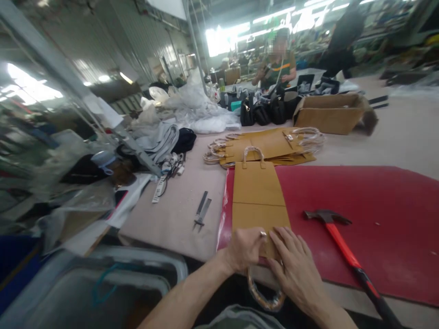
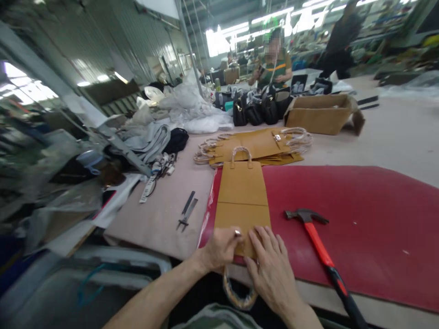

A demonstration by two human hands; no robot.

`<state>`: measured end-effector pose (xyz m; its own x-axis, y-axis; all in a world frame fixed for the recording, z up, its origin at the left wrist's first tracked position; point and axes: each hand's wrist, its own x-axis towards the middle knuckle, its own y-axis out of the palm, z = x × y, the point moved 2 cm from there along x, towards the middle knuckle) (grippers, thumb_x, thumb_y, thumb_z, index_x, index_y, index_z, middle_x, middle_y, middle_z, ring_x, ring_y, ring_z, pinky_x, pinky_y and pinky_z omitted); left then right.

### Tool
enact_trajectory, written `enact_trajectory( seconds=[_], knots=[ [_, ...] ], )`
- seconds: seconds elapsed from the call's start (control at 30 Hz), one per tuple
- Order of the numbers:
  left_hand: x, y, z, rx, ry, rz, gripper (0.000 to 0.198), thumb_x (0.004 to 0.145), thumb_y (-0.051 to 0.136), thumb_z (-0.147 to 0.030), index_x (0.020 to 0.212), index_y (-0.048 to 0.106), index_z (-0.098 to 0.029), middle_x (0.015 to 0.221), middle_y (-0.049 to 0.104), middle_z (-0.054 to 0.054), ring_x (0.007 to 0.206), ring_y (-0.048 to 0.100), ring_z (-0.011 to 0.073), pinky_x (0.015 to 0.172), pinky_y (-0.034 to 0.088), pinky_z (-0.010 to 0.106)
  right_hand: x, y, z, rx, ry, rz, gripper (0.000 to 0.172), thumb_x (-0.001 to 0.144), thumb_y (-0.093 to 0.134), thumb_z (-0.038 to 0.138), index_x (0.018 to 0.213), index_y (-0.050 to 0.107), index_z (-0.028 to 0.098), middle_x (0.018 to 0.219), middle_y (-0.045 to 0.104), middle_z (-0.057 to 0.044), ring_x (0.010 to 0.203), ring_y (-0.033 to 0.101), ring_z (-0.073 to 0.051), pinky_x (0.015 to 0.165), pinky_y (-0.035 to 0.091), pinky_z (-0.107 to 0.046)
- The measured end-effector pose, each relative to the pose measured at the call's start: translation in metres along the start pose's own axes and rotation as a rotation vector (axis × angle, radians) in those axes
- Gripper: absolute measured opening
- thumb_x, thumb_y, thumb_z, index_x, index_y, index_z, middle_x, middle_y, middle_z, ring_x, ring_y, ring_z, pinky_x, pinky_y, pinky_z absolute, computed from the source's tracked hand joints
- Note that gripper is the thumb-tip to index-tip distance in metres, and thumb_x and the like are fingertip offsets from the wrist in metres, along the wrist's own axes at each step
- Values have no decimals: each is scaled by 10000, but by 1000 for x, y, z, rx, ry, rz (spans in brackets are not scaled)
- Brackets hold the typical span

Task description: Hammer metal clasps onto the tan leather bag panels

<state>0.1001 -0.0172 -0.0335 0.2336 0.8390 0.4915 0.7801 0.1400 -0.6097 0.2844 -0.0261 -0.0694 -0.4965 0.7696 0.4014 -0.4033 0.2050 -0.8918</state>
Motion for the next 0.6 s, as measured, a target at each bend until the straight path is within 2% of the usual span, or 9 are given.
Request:
enact_trajectory(
  seconds=[0.07,0.1,0.13,0.23,0.33,0.37,0.43,0.5,0.6],
  knots=[
    [10,-25,20,18,-367,-229,192,991,403,-199,910,577,-196,776,705,35,718,686,151,689,520,239,2,0,-4,0,-5,-6,492,970,462,395,1390,562,159,1443,559,-155,1369,458,-342,1109,392,-568],
    [14,-40,31,71,-515,-295,198,993,406,-200,904,582,-193,772,706,33,722,687,151,700,516,242,3,-1,-5,0,-7,-5,492,971,460,397,1388,561,156,1440,560,-158,1362,465,-346,1106,395,-575],
    [18,-56,42,177,-620,-305,193,989,434,-215,885,595,-191,778,713,38,740,690,161,709,509,249,4,-3,-6,1,-9,-3,488,971,457,393,1383,562,155,1437,562,-159,1359,470,-349,1103,399,-581],
    [22,-106,76,560,-850,-189,167,977,515,-268,951,658,-185,928,752,89,895,716,214,773,494,280,7,-6,-4,5,-3,0,480,967,448,384,1377,563,162,1436,562,-160,1366,466,-358,1101,401,-593],
    [18,-140,98,669,-956,-135,191,955,544,-239,1046,679,-139,1017,745,171,986,713,283,825,499,337,8,-9,-1,9,0,11,475,941,447,320,1378,563,175,1442,556,-154,1375,459,-353,1110,395,-593],
    [17,-144,100,674,-962,-125,196,941,559,-223,1056,679,-120,1042,736,194,1015,705,302,848,501,356,9,-10,-1,15,-5,12,478,929,442,285,1379,560,176,1445,553,-151,1376,457,-349,1113,393,-591],
    [12,-141,94,688,-941,-98,200,928,579,-203,1077,675,-110,1125,711,204,1092,678,309,914,495,371,8,-10,1,36,-16,1,485,906,430,223,1369,562,170,1439,556,-147,1379,453,-345,1116,392,-584],
    [6,-124,76,661,-845,-91,195,948,556,-203,1094,665,-134,1185,690,169,1134,655,278,966,483,355,4,-8,4,63,-21,-32,475,899,425,196,1352,562,165,1416,573,-147,1364,472,-339,1111,405,-567],
    [-10,-85,38,500,-659,-120,172,981,506,-220,1059,654,-178,1096,699,104,1036,668,238,934,504,343,-15,-4,11,82,-44,-101,518,897,455,198,1413,498,206,1362,617,-138,1277,560,-337,1062,449,-561]
  ],
)
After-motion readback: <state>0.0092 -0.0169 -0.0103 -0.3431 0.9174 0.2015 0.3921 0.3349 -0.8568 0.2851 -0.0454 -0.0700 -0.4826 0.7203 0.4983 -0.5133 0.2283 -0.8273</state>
